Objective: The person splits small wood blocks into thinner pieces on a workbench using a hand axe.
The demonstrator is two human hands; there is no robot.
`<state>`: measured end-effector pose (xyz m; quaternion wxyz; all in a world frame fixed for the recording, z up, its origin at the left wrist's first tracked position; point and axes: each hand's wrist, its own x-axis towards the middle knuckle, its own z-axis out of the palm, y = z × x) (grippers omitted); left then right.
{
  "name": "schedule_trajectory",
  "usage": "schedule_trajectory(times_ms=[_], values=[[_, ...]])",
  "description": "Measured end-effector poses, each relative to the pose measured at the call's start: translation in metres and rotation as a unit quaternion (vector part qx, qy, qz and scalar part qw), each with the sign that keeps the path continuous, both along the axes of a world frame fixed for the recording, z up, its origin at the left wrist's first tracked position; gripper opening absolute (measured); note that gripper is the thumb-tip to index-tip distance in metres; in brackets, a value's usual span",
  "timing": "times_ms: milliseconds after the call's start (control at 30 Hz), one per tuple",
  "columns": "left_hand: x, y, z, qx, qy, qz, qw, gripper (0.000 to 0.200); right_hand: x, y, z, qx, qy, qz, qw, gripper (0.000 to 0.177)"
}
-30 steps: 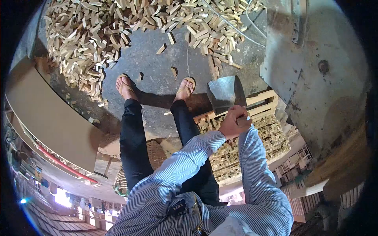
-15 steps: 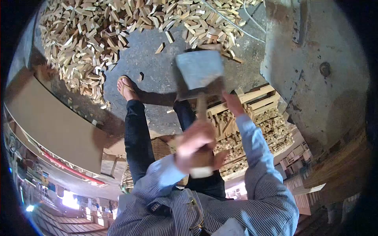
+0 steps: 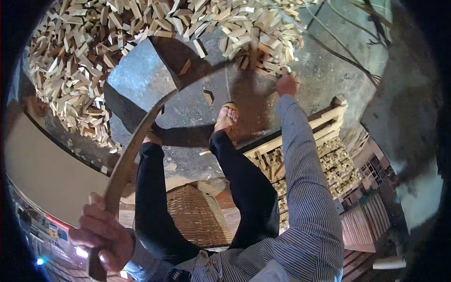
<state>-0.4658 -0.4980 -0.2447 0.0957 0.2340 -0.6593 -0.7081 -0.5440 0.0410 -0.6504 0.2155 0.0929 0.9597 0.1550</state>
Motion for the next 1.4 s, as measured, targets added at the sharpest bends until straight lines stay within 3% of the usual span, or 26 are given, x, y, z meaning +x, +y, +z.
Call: schedule_trajectory(times_ms=[100,133,200,233,300,333,400,467,533,667,733,767,867,933,967,1033,1067,1100,1133,1167,1200,1233,1300,1333,1367,1400], values=[[0.002,0.008,-0.012,0.001,-0.003,0.030,1.000,0.040,0.006,0.045,-0.065,0.065,0.144,0.059,0.986,0.026],[0.001,0.012,-0.015,-0.009,0.006,0.039,0.999,0.040,0.002,0.034,-0.058,0.061,0.140,0.059,0.986,0.026],[0.000,0.012,-0.013,-0.015,0.010,0.043,0.999,0.040,-0.004,0.008,0.000,0.061,-0.050,0.062,0.995,0.026],[0.000,0.010,-0.013,-0.009,0.007,0.029,1.000,0.040,0.008,0.007,0.009,0.061,-0.048,0.063,0.995,0.026],[-0.004,0.014,-0.012,-0.044,-0.018,0.049,0.998,0.039,0.035,0.014,0.017,-0.140,0.143,0.158,0.967,0.032],[-0.006,0.015,-0.012,-0.044,-0.015,0.051,0.998,0.039,0.035,0.004,0.032,-0.140,0.146,0.159,0.966,0.032],[-0.007,0.016,-0.014,-0.033,-0.015,0.051,0.998,0.041,0.026,-0.045,0.057,-0.419,0.061,-0.075,0.903,0.033],[-0.005,0.021,-0.013,-0.051,-0.023,0.053,0.997,0.039,-0.004,-0.084,0.053,-0.487,0.138,0.025,0.862,0.035],[-0.011,0.028,-0.015,-0.038,-0.020,0.046,0.998,0.040,-0.048,-0.125,0.042,-0.389,0.153,0.001,0.909,0.037],[-0.010,0.028,-0.015,-0.062,-0.021,0.032,0.997,0.046,-0.073,-0.165,0.013,-0.297,0.290,0.040,0.909,0.039],[-0.002,0.023,-0.017,-0.057,-0.008,0.023,0.998,0.043,-0.063,-0.158,0.005,-0.253,0.196,0.036,0.947,0.044],[-0.003,0.022,-0.017,-0.043,0.000,0.004,0.999,0.043,-0.064,-0.164,0.026,-0.294,0.098,-0.074,0.948,0.045],[-0.001,0.020,-0.015,-0.012,0.045,-0.021,0.999,0.037,-0.039,-0.165,0.061,-0.388,0.154,-0.088,0.905,0.042],[-0.001,0.017,-0.010,-0.024,0.013,-0.060,0.998,0.029,-0.020,-0.182,0.136,-0.404,0.185,-0.078,0.892,0.046],[-0.002,0.015,-0.009,-0.037,0.021,-0.087,0.995,0.025,0.018,-0.150,0.125,-0.432,0.176,-0.019,0.884,0.053],[0.003,0.015,-0.001,0.004,0.002,-0.086,0.996,0.022,0.071,-0.136,0.211,-0.417,0.083,-0.158,0.891,0.061],[-0.001,0.018,0.009,0.024,-0.008,-0.088,0.996,0.022,0.110,-0.111,0.233,-0.357,0.062,-0.148,0.920,0.064],[0.000,0.018,0.013,0.014,-0.021,-0.083,0.996,0.021,0.121,-0.107,0.315,-0.375,0.015,-0.234,0.897,0.065],[0.005,0.017,0.016,0.003,-0.033,-0.080,0.996,0.020,0.141,-0.110,0.387,-0.428,0.101,-0.412,0.798,0.061],[0.012,0.012,0.018,0.010,-0.065,-0.088,0.994,0.020,0.208,-0.051,0.377,-0.369,0.156,-0.427,0.811,0.057],[0.011,0.014,0.028,0.042,-0.073,-0.083,0.993,0.020,0.206,-0.046,0.454,-0.337,0.219,-0.477,0.782,0.055],[0.010,0.014,0.039,0.006,-0.083,-0.107,0.991,0.019,0.215,-0.021,0.514,-0.303,0.300,-0.410,0.806,0.057],[0.015,0.013,0.041,0.047,-0.082,-0.110,0.989,0.018,0.216,0.025,0.614,-0.200,0.396,-0.525,0.727,0.054],[0.017,0.009,0.039,0.040,-0.098,-0.110,0.988,0.017,0.177,0.009,0.690,-0.159,0.468,-0.429,0.756,0.052],[0.015,0.009,0.042,0.047,-0.105,-0.109,0.987,0.016,0.172,0.040,0.724,-0.220,0.471,-0.402,0.754,0.051],[0.015,0.009,0.047,0.051,-0.116,-0.107,0.986,0.016,0.127,0.030,0.772,-0.124,0.504,-0.273,0.810,0.048]])
